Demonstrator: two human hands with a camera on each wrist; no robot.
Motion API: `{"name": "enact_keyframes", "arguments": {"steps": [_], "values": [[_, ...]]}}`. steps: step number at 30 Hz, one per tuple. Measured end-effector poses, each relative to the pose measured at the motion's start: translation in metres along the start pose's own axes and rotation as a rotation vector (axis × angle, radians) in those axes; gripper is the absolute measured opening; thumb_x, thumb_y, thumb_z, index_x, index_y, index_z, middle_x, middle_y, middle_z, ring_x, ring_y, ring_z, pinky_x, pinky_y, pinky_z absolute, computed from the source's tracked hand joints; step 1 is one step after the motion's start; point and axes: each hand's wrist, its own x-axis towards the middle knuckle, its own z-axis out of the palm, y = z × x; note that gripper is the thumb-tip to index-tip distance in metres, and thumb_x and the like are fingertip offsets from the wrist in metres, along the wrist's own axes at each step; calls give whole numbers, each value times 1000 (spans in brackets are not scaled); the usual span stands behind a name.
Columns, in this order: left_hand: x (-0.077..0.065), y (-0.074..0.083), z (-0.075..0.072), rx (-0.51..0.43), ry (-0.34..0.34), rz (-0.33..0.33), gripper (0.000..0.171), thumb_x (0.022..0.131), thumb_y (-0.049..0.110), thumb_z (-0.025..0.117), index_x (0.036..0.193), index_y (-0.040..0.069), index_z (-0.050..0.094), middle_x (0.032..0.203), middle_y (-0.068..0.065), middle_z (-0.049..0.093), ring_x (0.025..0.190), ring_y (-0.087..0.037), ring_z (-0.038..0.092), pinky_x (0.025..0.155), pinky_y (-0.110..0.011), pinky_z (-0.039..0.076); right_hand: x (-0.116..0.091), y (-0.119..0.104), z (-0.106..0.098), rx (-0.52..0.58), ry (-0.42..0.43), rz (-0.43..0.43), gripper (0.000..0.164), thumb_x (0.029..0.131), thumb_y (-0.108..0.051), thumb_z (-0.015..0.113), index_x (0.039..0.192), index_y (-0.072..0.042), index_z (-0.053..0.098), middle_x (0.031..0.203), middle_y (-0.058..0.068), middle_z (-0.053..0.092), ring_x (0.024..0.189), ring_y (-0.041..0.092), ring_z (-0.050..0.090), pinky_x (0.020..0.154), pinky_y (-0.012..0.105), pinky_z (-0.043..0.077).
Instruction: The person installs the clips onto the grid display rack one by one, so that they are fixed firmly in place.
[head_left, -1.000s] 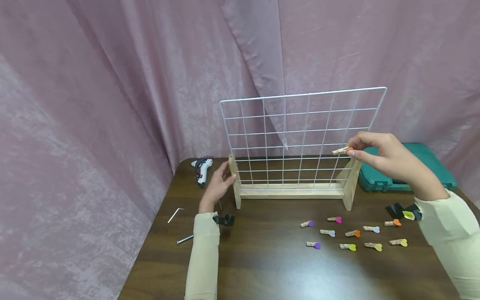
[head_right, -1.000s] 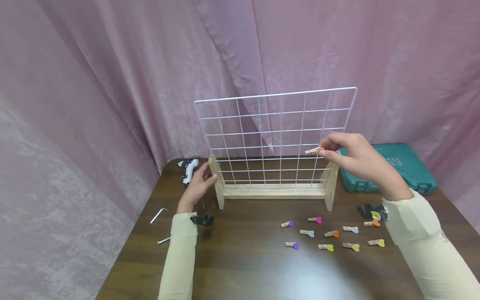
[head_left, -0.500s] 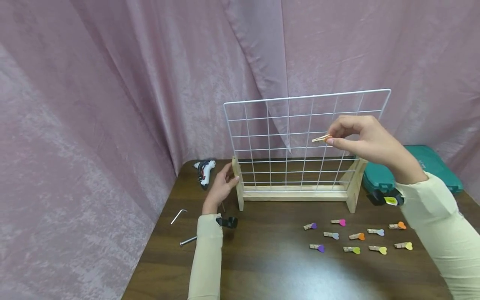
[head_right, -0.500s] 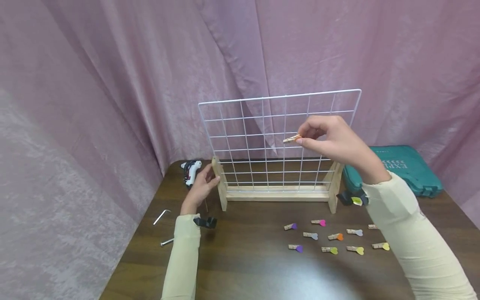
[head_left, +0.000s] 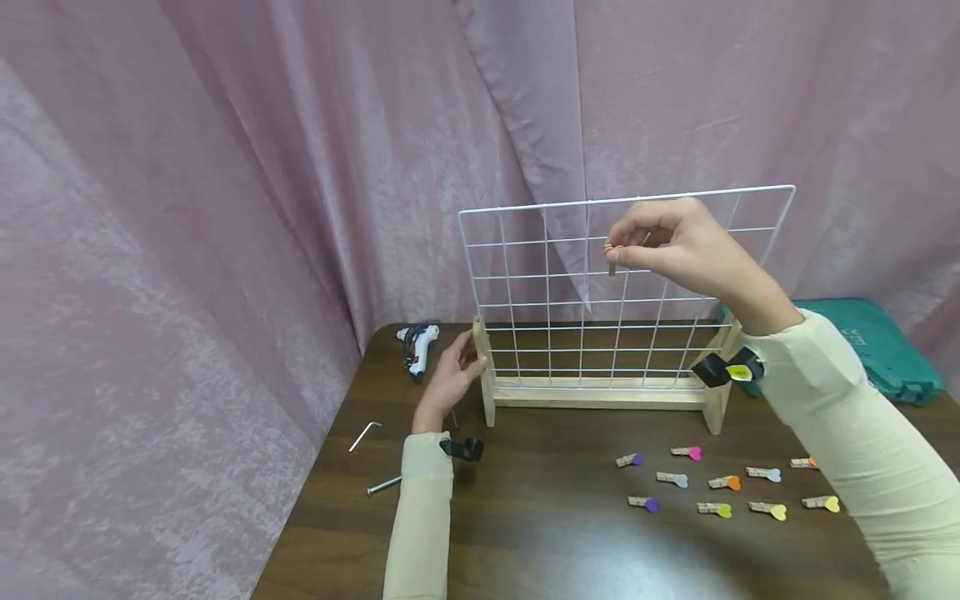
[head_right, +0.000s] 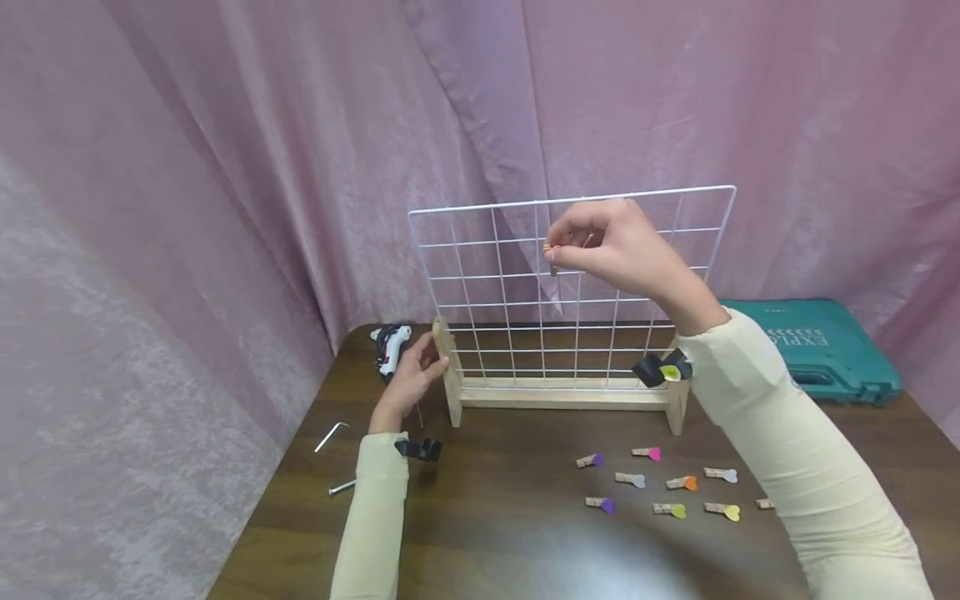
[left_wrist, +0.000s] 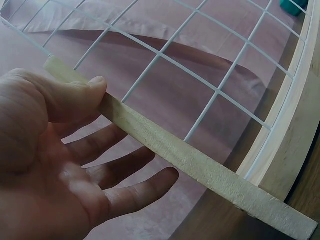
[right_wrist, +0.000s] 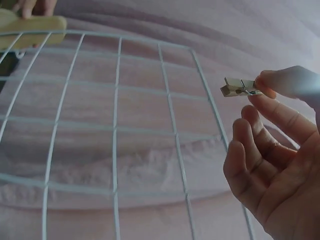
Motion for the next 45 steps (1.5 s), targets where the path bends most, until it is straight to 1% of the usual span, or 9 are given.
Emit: {"name": "enact_keyframes", "arguments": {"steps": [6,9,12,16,19,28,31,37,45], "values": [[4,0,2,5,1,5,52,90,-4,52,138,-6,31,130,-28,45,120,-34,44,100,-42,37,19,-11,5,61,81,24,4,79,2,67,82,4,68,75,12,64,62,16,55,54,19,43],[5,-1,2,0,7,6,53,90,-4,53,138,-6,31,130,-28,45,120,-34,44,100,-41,37,29,-14,9,94,125,26,5,79,2,67,82,6,68,77,12,64,68,18,56,59,20,46],[5,-1,2,3,10,14,52,89,-6,52,137,-7,32,128,-28,46,119,-35,44,99,-42,37,40,-19,15,113,155,17,7,79,2,67,83,8,69,76,10,62,69,18,52,61,21,42],[6,0,4,2,1,35,51,89,-7,52,136,-10,32,126,-30,46,118,-40,43,99,-48,35,52,-27,22,102,171,4,8,78,2,67,82,8,70,72,7,54,65,16,41,57,25,32],[6,1,6,-1,-1,41,51,89,-8,52,135,-11,32,126,-32,45,118,-43,41,99,-51,33,61,-33,27,84,172,-5,8,77,3,67,82,9,70,71,4,50,64,14,39,56,24,30],[10,7,9,22,-1,4,51,90,-6,51,137,-8,31,127,-30,46,118,-39,44,99,-44,37,86,-42,41,64,192,-63,6,74,3,68,77,7,71,70,4,49,66,13,40,58,23,30],[11,7,9,33,-6,4,51,90,-7,51,137,-8,31,125,-31,47,116,-39,45,98,-43,38,98,-33,47,61,204,-48,4,73,1,70,75,4,73,70,4,51,69,15,41,61,23,30],[10,6,11,41,1,14,51,89,-7,52,136,-8,33,123,-30,48,114,-38,48,96,-39,42,121,-4,57,-26,227,-29,4,73,-10,74,71,-11,76,71,1,54,73,16,42,65,23,30],[8,7,15,79,12,-15,49,90,-3,53,135,-6,35,120,-27,52,111,-34,51,91,-39,45,136,6,69,-95,194,6,5,75,-9,72,78,-8,76,71,0,53,67,12,42,60,22,32]]}}
